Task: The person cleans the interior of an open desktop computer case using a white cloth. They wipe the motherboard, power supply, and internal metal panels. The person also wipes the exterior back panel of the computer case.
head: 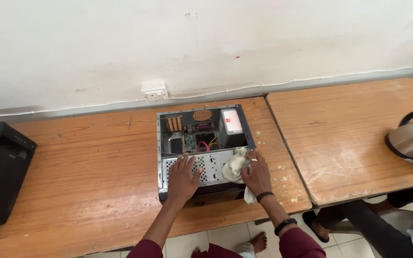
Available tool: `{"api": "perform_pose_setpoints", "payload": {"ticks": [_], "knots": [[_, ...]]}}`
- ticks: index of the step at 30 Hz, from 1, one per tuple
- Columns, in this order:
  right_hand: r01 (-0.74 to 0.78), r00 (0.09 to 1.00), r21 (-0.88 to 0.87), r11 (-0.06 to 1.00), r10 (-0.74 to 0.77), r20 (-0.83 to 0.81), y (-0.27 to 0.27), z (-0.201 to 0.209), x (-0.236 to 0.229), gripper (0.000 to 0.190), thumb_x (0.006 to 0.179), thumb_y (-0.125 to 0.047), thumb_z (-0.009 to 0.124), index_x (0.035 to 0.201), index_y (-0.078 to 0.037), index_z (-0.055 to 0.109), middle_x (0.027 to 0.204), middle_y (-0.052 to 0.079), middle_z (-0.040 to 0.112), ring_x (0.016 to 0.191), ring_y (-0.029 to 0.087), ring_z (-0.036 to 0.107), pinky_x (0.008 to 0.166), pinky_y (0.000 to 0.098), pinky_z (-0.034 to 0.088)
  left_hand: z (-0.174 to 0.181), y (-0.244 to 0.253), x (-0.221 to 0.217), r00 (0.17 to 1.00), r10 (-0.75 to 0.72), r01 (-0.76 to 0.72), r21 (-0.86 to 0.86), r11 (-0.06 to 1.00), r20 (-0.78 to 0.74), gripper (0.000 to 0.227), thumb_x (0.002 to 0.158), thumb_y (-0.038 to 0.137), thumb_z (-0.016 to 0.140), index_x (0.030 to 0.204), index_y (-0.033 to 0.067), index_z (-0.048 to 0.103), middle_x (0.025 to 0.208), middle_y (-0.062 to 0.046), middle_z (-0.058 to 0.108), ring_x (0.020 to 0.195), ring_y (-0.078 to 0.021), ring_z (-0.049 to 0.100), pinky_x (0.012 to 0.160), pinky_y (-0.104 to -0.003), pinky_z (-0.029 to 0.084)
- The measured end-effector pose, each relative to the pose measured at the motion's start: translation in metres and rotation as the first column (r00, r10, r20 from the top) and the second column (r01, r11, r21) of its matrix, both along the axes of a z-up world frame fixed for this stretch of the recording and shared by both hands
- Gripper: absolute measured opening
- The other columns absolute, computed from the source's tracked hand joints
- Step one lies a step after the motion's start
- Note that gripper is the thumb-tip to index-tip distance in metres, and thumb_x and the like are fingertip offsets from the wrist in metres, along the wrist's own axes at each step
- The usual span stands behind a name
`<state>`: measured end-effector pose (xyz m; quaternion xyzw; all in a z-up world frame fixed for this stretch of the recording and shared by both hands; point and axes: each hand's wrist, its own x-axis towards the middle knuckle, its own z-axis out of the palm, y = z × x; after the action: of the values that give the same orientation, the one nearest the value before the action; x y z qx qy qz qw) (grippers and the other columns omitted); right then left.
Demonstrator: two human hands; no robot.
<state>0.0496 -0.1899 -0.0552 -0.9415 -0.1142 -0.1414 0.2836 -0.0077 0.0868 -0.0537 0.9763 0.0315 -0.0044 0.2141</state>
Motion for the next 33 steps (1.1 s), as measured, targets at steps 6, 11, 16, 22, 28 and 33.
{"api": "perform_pose_setpoints", "payload": {"ticks": [6,11,16,22,28,33], "knots": [[-0.263,0.959,-0.224,0.938,0.28,0.046,0.063,0.006,-0.005,0.062,0.084,-0.015,0.06,0.146,-0.013,0.053,0.15,0.02,0.047,0.144,0.039,0.037,0.119,0.0549,0.024,-0.001,-0.002,-0.018,0.984,0.007,-0.047,0.218,0.975,0.179,0.066,0.103,0.051,0.04,0.157,0.0142,0.036,0.165,-0.011,0.028,0.154,-0.0289,0.023,0.124,-0.046,0.015],[-0.501,0.859,-0.282,0.818,0.511,-0.044,0.065,0.019,-0.021,0.058,0.094,-0.024,0.058,0.152,-0.018,0.051,0.156,0.016,0.046,0.147,0.035,0.036,0.121,0.0513,0.027,0.004,0.002,-0.021,0.977,0.009,-0.038,0.133,0.99,0.214,0.063,0.102,0.05,0.042,0.154,0.0131,0.043,0.164,-0.012,0.033,0.153,-0.0279,0.025,0.124,-0.046,0.017],[-0.354,0.935,-0.347,0.869,0.322,-0.146,0.017,-0.004,0.01,0.049,0.102,-0.036,0.055,0.15,-0.028,0.054,0.151,0.008,0.052,0.14,0.027,0.047,0.116,0.0489,0.037,-0.007,0.002,-0.023,0.966,0.024,-0.036,0.044,0.998,0.256,0.057,0.103,0.045,0.044,0.149,0.0118,0.052,0.16,-0.013,0.041,0.152,-0.0289,0.029,0.124,-0.046,0.019],[0.097,0.988,-0.338,0.936,-0.132,-0.084,0.066,-0.011,0.022,0.046,0.098,-0.038,0.062,0.14,-0.02,0.059,0.136,0.015,0.053,0.129,0.032,0.047,0.108,0.0519,0.04,0.002,-0.002,-0.022,0.94,0.045,-0.058,0.031,0.998,0.338,0.055,0.101,0.04,0.05,0.144,0.0076,0.057,0.155,-0.017,0.048,0.149,-0.0321,0.037,0.123,-0.046,0.024],[-0.226,0.972,-0.299,0.927,0.235,-0.004,0.12,0.001,-0.023,0.053,0.093,-0.031,0.065,0.144,-0.017,0.054,0.138,0.016,0.053,0.13,0.034,0.046,0.103,0.0519,0.041,0.002,0.0,-0.026,0.947,0.049,-0.062,0.03,0.998,0.318,0.055,0.1,0.039,0.049,0.143,0.0054,0.058,0.153,-0.018,0.05,0.148,-0.0327,0.039,0.122,-0.047,0.026],[-0.379,0.924,-0.328,0.866,0.334,-0.186,0.068,0.003,-0.014,0.047,0.097,-0.028,0.063,0.143,-0.019,0.057,0.139,0.013,0.054,0.125,0.031,0.052,0.1,0.049,0.045,0.006,-0.001,-0.028,0.954,0.098,-0.113,0.039,0.993,0.284,0.061,0.098,0.048,0.05,0.141,0.0047,0.057,0.152,-0.02,0.047,0.146,-0.0351,0.037,0.118,-0.051,0.024]]}}
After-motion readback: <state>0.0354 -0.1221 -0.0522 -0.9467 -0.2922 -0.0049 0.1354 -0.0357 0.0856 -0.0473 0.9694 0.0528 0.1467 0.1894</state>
